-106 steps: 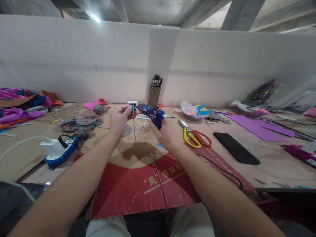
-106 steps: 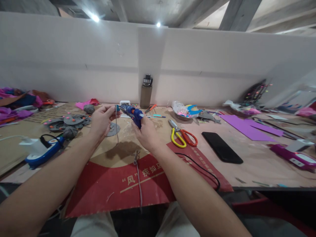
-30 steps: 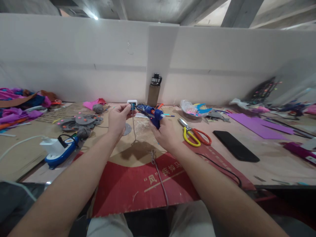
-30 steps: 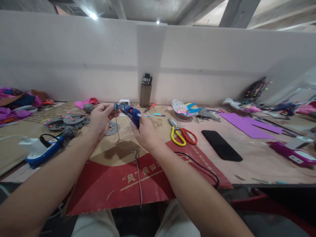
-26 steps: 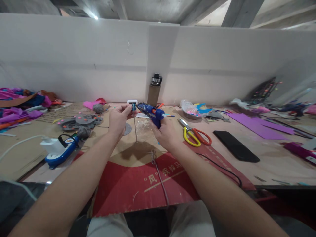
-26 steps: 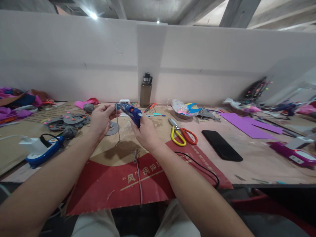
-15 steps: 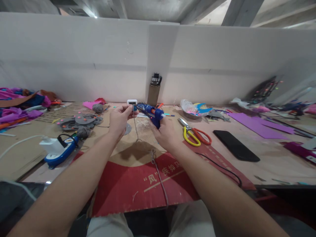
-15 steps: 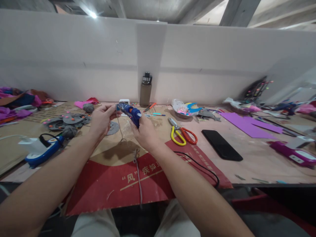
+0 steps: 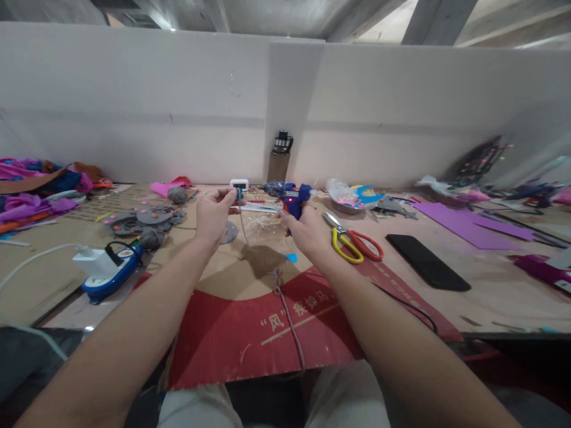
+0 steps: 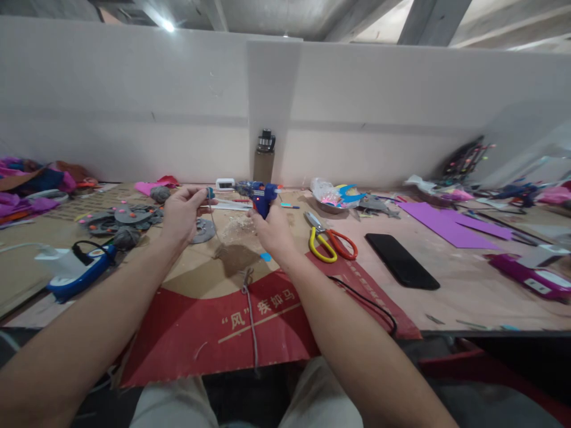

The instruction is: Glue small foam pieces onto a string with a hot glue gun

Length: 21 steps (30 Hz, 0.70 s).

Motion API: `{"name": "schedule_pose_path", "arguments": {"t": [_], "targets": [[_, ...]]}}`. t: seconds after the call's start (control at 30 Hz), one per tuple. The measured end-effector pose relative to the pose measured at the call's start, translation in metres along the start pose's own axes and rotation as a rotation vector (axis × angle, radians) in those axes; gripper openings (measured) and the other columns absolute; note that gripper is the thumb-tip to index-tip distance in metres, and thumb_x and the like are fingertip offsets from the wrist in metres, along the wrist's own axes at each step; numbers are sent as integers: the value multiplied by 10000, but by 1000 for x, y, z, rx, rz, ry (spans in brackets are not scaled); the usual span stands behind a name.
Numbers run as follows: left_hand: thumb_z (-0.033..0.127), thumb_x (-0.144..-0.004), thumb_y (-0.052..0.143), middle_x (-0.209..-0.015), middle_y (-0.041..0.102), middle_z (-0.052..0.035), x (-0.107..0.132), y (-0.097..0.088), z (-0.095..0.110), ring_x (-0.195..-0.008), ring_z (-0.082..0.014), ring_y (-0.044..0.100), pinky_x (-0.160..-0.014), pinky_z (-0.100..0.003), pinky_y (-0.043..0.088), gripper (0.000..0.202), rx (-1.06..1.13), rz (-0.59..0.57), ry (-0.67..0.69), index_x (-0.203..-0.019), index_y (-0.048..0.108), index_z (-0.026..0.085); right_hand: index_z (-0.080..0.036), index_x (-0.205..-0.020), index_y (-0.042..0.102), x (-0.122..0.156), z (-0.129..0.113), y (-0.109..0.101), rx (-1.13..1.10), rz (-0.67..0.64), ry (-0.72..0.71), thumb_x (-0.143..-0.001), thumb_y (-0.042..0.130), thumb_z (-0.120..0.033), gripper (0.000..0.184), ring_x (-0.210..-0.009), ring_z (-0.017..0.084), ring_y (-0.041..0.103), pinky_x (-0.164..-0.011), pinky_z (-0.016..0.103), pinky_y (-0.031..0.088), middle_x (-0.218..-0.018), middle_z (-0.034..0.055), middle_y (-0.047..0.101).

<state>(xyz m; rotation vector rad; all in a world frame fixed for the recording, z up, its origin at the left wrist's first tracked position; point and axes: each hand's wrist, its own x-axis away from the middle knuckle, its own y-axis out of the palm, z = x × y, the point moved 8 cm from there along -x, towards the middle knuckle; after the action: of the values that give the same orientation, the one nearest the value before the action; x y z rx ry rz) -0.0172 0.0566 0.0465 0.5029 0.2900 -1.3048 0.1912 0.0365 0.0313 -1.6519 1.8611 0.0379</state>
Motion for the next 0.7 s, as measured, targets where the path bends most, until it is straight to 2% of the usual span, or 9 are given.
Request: {"name": "schedule_pose_path", "arguments": {"t": [0.1,0.3,0.37,0.43,0.5,0.53,0.57,0.63,0.7], "targets": [[282,-713,631,-691,619,-5,1,-5,14,-563,-87,522,-508,-198,369,135,-208,52,132,-771,674,168,-178,-856,553,-8,26,5,82,-67,93,-765,512,-326,179,-485,153,538,-492,299,450,-608,15,581],[237,-712,626,-599,575,21,11,3,35,-535,-94,436,-536,-221,319,83,-422,45,268,-731,695,196,-132,-766,614,-13,59,-5,674,-159,174,-760,541,-416,293,-762,250,616,-685,373,468,-769,158,637],[222,-711,622,-608,582,19,12,5,38,-534,-92,438,-545,-223,319,78,-467,38,302,-720,695,193,-111,-765,630,-15,59,-17,804,-105,174,-753,554,-418,316,-903,304,592,-779,438,447,-871,214,629],[215,-712,620,-613,590,15,13,5,39,-539,-93,451,-549,-223,326,78,-488,44,320,-715,693,189,-95,-819,637,-18,49,-31,826,23,137,-737,580,-392,313,-1017,347,536,-845,499,406,-997,250,591],[215,-712,619,-577,579,18,12,4,35,-515,-94,457,-528,-222,332,78,-459,43,283,-723,691,186,-104,-885,628,-17,28,-36,675,133,29,-743,573,-341,282,-1052,329,504,-877,504,388,-1061,224,563],[215,-712,620,-560,574,19,11,4,32,-500,-95,464,-514,-221,339,77,-421,30,243,-730,687,182,-120,-911,618,-15,14,-34,531,143,-43,-758,554,-311,254,-1034,293,508,-881,479,395,-1054,187,567],[214,-711,619,-549,573,20,10,4,28,-487,-97,476,-501,-220,350,75,-374,16,200,-733,682,178,-143,-918,610,-11,-1,-27,341,90,-111,-775,528,-292,222,-980,244,523,-861,432,421,-1011,137,580],[205,-711,617,-554,587,13,9,6,23,-486,-102,512,-500,-220,386,64,-297,-19,130,-727,668,170,-173,-972,580,4,-30,-5,-98,-149,-109,-821,478,-320,234,-794,161,543,-738,340,474,-907,63,593],[198,-711,617,-573,604,5,9,7,20,-505,-105,544,-518,-221,419,49,-280,-37,102,-707,652,164,-205,-1055,553,32,-70,16,-431,-449,-125,-812,524,-351,285,-749,128,533,-643,269,473,-915,37,580]]}}
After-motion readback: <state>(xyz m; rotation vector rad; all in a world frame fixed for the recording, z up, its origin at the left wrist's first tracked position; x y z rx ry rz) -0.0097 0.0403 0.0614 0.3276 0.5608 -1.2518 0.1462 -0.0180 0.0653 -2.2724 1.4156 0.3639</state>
